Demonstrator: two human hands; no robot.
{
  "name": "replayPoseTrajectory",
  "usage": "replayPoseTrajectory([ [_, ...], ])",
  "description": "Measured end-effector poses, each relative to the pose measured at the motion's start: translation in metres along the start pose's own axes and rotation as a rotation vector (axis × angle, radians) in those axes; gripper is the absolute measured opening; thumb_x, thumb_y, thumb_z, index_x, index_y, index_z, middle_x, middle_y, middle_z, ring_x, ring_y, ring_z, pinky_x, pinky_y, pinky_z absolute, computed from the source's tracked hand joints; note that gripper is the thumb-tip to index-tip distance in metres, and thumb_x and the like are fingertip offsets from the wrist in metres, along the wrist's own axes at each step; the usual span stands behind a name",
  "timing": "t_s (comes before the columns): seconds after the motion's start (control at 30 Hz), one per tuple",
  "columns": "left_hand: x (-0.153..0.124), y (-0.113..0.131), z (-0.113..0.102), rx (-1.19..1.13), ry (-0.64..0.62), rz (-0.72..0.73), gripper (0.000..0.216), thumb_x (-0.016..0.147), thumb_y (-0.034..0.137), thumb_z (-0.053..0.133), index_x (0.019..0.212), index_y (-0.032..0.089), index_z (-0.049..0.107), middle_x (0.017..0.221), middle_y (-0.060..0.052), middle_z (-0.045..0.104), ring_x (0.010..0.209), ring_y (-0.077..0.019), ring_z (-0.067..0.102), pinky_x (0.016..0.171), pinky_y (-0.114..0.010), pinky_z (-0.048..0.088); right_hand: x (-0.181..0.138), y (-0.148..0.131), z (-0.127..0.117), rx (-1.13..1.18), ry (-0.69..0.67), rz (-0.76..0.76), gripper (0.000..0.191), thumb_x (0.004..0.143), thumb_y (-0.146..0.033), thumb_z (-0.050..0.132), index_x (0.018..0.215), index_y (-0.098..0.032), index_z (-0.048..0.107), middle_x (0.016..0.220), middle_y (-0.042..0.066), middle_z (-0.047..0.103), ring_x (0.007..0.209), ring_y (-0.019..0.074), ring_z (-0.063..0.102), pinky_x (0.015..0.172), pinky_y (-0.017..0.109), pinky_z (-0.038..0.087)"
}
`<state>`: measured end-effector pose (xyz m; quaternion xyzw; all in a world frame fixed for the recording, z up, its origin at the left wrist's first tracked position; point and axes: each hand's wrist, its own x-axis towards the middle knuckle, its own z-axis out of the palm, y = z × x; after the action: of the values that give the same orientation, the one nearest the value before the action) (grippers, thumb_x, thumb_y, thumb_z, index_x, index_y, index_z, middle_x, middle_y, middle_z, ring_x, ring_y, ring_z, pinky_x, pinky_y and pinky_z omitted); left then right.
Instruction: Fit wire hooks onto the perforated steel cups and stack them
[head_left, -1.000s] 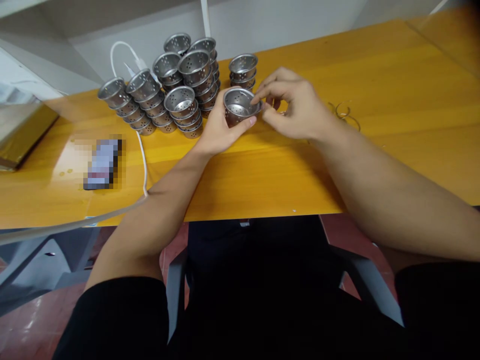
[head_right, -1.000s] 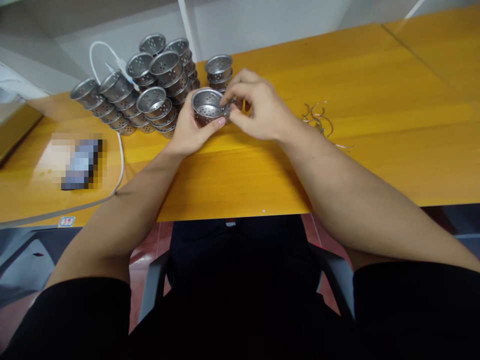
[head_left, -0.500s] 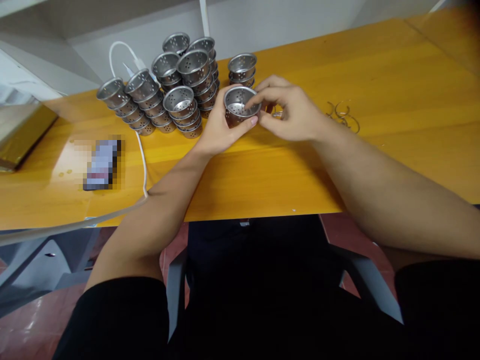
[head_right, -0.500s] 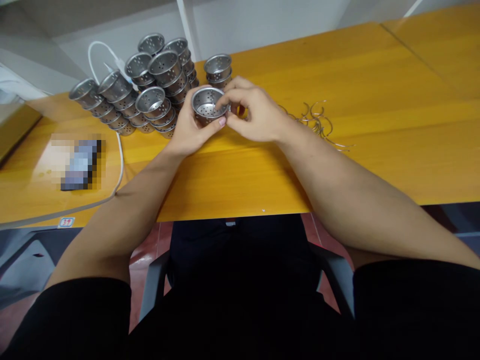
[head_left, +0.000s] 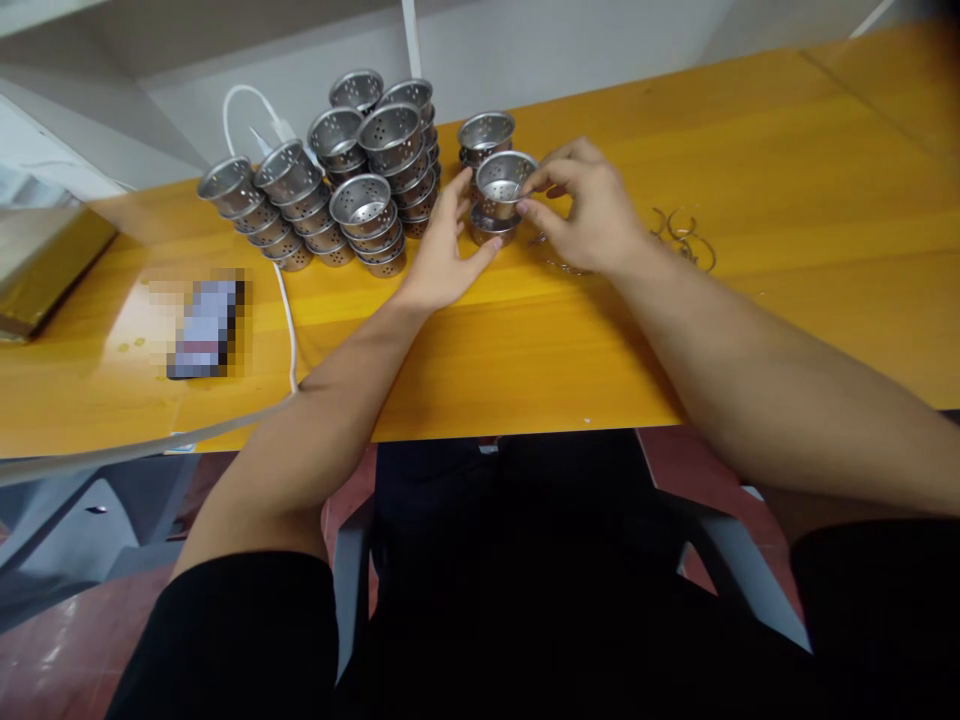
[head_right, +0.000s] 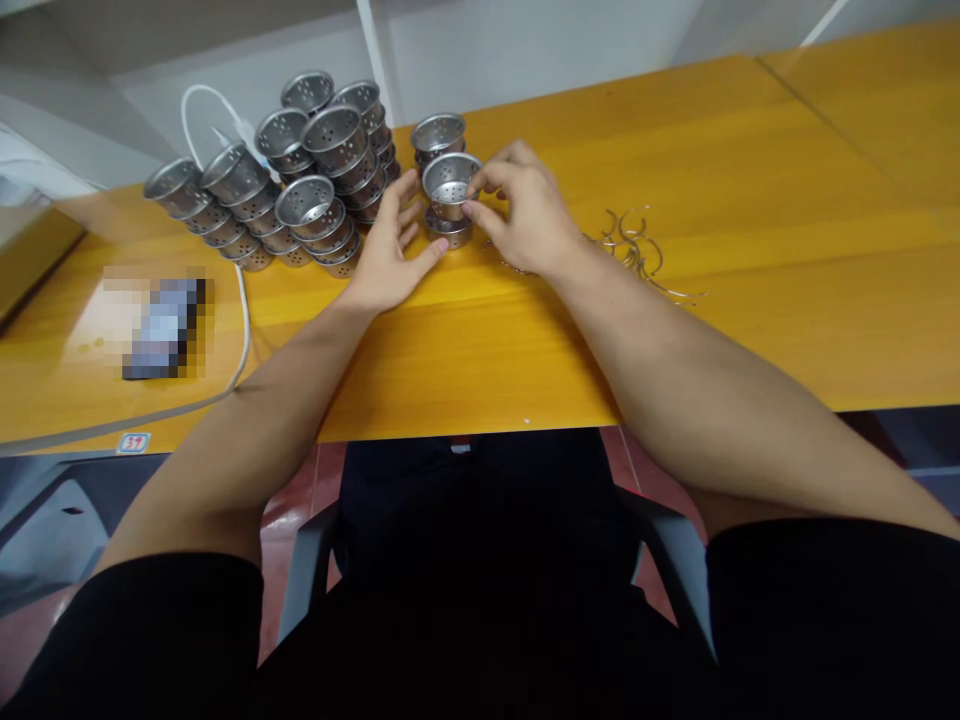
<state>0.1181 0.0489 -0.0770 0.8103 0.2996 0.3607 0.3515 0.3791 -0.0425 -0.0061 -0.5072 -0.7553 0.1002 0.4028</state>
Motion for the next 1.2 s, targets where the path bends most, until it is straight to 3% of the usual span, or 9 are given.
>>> replayPoseTrajectory([
  [0.1,-0.003,0.003,0.002,0.003,-0.022,-0.001,0.108,0.115,0.06,0.076,0.2,0.038,0.013,0.21,-0.009,0.027,0.198,-0.0398,0.03,0.163,-0.063,0.026,-0.001,-0.005,0.0,-0.052,-0.077,0.042,0.029,0.122,-0.063,0.077,0.127,-0.035,0.081,0.152,0.015,0.074,0.139,0.0361,0.069,0.133,0.058,0.059],
  [0.27,0.0,-0.012,0.005,0.042,0.001,0.021,0.098,0.115,0.056,0.077,0.197,0.033,0.028,0.204,-0.012,0.04,0.194,-0.0371,0.038,0.163,-0.058,0.028,-0.002,-0.013,0.0,-0.075,-0.11,0.079,0.036,0.119,-0.08,0.07,0.127,-0.048,0.084,0.157,0.006,0.078,0.146,0.0416,0.068,0.133,0.067,0.056],
  [0.43,0.005,-0.026,0.006,0.12,0.012,0.077,0.096,0.118,0.058,0.075,0.196,0.026,0.028,0.198,-0.018,0.044,0.194,-0.0381,0.039,0.164,-0.058,0.021,-0.002,-0.015,0.001,-0.132,-0.14,0.101,0.044,0.118,-0.083,0.064,0.13,-0.045,0.084,0.161,0.007,0.078,0.154,0.0432,0.066,0.136,0.068,0.055],
  [0.6,0.002,-0.02,0.001,0.166,0.01,0.111,0.092,0.116,0.054,0.079,0.192,0.028,0.033,0.196,-0.018,0.047,0.189,-0.036,0.046,0.164,-0.056,0.024,-0.002,-0.018,-0.001,-0.116,-0.177,0.114,0.042,0.116,-0.086,0.068,0.133,-0.051,0.084,0.149,0.005,0.083,0.152,0.0447,0.066,0.137,0.07,0.052],
  [0.73,0.0,-0.017,0.003,0.187,0.013,0.095,0.098,0.115,0.051,0.077,0.193,0.026,0.025,0.199,-0.02,0.039,0.192,-0.0361,0.04,0.165,-0.056,0.02,-0.004,-0.023,-0.005,-0.116,-0.177,0.096,0.051,0.112,-0.088,0.074,0.142,-0.046,0.079,0.161,0.009,0.078,0.149,0.0446,0.069,0.138,0.069,0.056],
  [0.87,0.002,-0.019,0.005,0.201,0.011,0.059,0.111,0.114,0.053,0.077,0.196,0.026,0.007,0.205,-0.021,0.024,0.198,-0.0387,0.027,0.165,-0.057,0.016,-0.006,-0.024,-0.007,-0.088,-0.093,0.103,0.053,0.116,-0.077,0.077,0.153,-0.039,0.072,0.163,0.014,0.075,0.143,0.0413,0.072,0.135,0.064,0.058],
  [1.03,0.002,-0.022,0.008,0.173,0.02,0.041,0.121,0.111,0.053,0.08,0.195,0.027,-0.003,0.207,-0.023,0.016,0.201,-0.0387,0.016,0.165,-0.056,0.012,0.001,-0.017,-0.008,-0.038,0.062,0.179,0.035,0.123,-0.047,0.069,0.157,-0.035,0.067,0.164,0.014,0.074,0.138,0.0307,0.075,0.128,0.05,0.062],
  [1.2,0.0,-0.026,0.016,0.129,0.053,-0.027,0.121,0.106,0.04,0.084,0.191,0.019,-0.001,0.206,-0.026,0.012,0.202,-0.0389,0.011,0.165,-0.055,0.011,0.029,-0.023,-0.017,-0.023,-0.016,0.365,0.037,0.129,-0.037,0.068,0.165,-0.029,0.068,0.173,0.012,0.073,0.147,0.0233,0.071,0.13,0.039,0.059],
])
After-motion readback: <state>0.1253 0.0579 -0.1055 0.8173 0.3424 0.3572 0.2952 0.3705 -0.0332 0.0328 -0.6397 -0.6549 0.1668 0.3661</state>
